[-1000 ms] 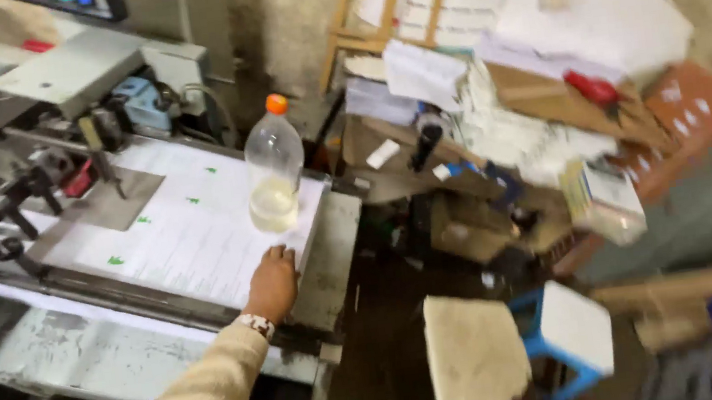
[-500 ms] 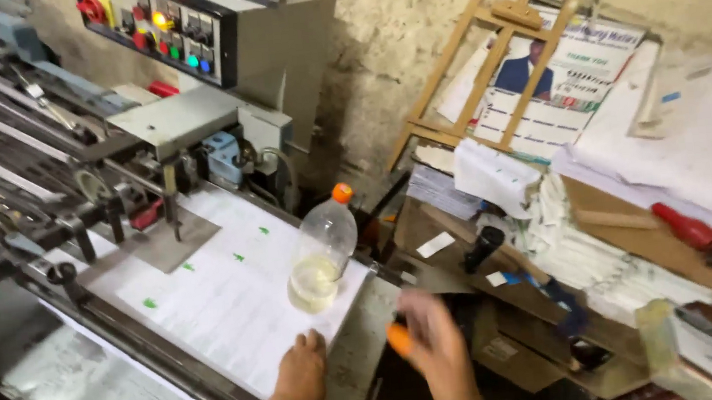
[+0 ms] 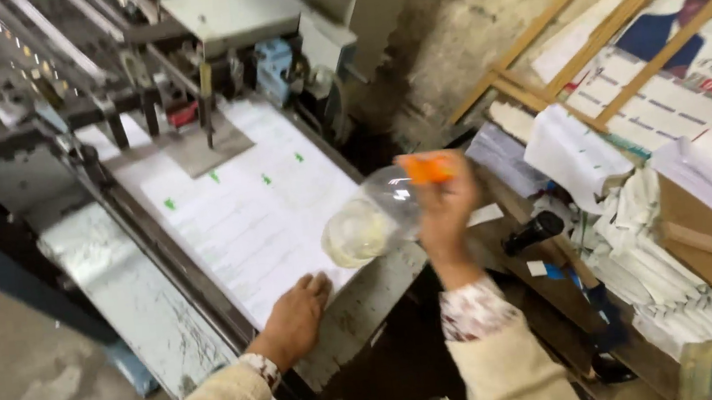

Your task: Operating a printing machine by using the control panel, adjusting mechanical settings, and managing paper flow.

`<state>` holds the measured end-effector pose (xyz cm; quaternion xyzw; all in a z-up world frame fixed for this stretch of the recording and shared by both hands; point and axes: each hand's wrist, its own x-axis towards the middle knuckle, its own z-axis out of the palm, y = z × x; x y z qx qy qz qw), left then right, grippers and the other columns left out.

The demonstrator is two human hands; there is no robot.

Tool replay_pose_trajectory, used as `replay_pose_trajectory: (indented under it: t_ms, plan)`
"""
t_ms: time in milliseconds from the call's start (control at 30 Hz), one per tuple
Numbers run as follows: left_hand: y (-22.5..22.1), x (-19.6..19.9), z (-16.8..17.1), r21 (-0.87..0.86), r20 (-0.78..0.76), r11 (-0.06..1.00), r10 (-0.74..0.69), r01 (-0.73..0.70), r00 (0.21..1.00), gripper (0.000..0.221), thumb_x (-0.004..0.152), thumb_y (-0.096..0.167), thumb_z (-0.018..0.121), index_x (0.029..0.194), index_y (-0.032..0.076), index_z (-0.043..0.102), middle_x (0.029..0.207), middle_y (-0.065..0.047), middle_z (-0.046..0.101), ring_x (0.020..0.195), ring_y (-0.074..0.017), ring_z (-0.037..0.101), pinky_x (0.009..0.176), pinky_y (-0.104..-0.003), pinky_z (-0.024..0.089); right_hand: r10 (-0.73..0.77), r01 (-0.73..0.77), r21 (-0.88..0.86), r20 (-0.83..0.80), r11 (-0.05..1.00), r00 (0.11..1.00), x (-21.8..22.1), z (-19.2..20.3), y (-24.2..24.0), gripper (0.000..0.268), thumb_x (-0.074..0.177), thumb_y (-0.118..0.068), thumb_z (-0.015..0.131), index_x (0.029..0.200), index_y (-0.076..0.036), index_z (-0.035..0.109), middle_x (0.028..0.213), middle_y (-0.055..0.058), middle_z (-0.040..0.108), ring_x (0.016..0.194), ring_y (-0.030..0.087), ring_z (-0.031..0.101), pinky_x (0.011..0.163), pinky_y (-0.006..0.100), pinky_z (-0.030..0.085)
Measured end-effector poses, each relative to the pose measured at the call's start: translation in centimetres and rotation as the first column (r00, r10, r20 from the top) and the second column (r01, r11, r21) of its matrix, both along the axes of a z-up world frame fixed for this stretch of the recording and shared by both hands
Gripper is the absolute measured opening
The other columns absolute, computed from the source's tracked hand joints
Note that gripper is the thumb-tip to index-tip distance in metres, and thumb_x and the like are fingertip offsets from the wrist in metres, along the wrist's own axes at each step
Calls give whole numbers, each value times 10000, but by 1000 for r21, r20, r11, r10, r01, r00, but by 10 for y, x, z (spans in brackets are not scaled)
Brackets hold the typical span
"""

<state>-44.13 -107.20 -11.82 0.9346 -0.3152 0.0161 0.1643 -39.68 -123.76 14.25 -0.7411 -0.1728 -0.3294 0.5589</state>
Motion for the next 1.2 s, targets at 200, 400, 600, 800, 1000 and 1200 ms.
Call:
replay_pose_trajectory:
  t_ms: [200,400,600,800,1000,1200]
  plan:
    - [6,-28,94,64,-161,994,92,-83,983,576,800,-92,434,1363,29,456,1462,-114,402,1325,-339,386,1061,-392,394,130,-132,30,78,991,988,-51,-10,-69,345,920,-388,610,973,-55,534,908,156,662,881,282,687,900,414,554]
    - [8,-33,105,54,-6,995,84,-83,996,492,801,-54,452,1278,-32,565,1344,-168,551,1272,-349,477,1047,-371,405,118,-117,10,-72,993,990,-73,-111,-58,378,835,-356,715,830,0,589,815,165,686,849,306,701,883,442,529]
    - [-1,-30,91,4,3,991,130,-130,991,467,834,-36,441,1287,-35,555,1324,-179,564,1269,-350,478,1043,-378,406,208,-209,-18,-40,978,977,-77,-139,-46,245,887,-192,686,858,32,589,861,176,703,902,322,709,965,483,482]
    - [-8,-32,81,72,16,986,152,-153,988,522,819,-26,425,1334,-13,511,1369,-170,522,1296,-353,441,1060,-396,379,363,-365,8,-130,931,923,-75,-129,-59,388,890,-346,662,902,37,597,933,195,694,997,343,672,1018,506,406]
    - [-15,-37,85,142,-55,974,188,-179,981,595,811,-17,403,1405,14,426,1445,-179,436,1350,-366,374,1087,-433,336,487,-472,138,-374,871,789,-56,-107,-64,827,773,-743,532,1017,38,652,1034,214,697,1123,346,616,1089,471,314]
    - [-16,-37,117,264,-218,954,204,-143,954,707,832,-25,359,1512,145,269,1528,-195,304,1413,-391,270,1132,-481,251,-18,-144,-248,-554,958,833,12,-132,-73,758,789,-229,783,1395,13,397,1395,276,419,1378,405,269,1146,582,118]
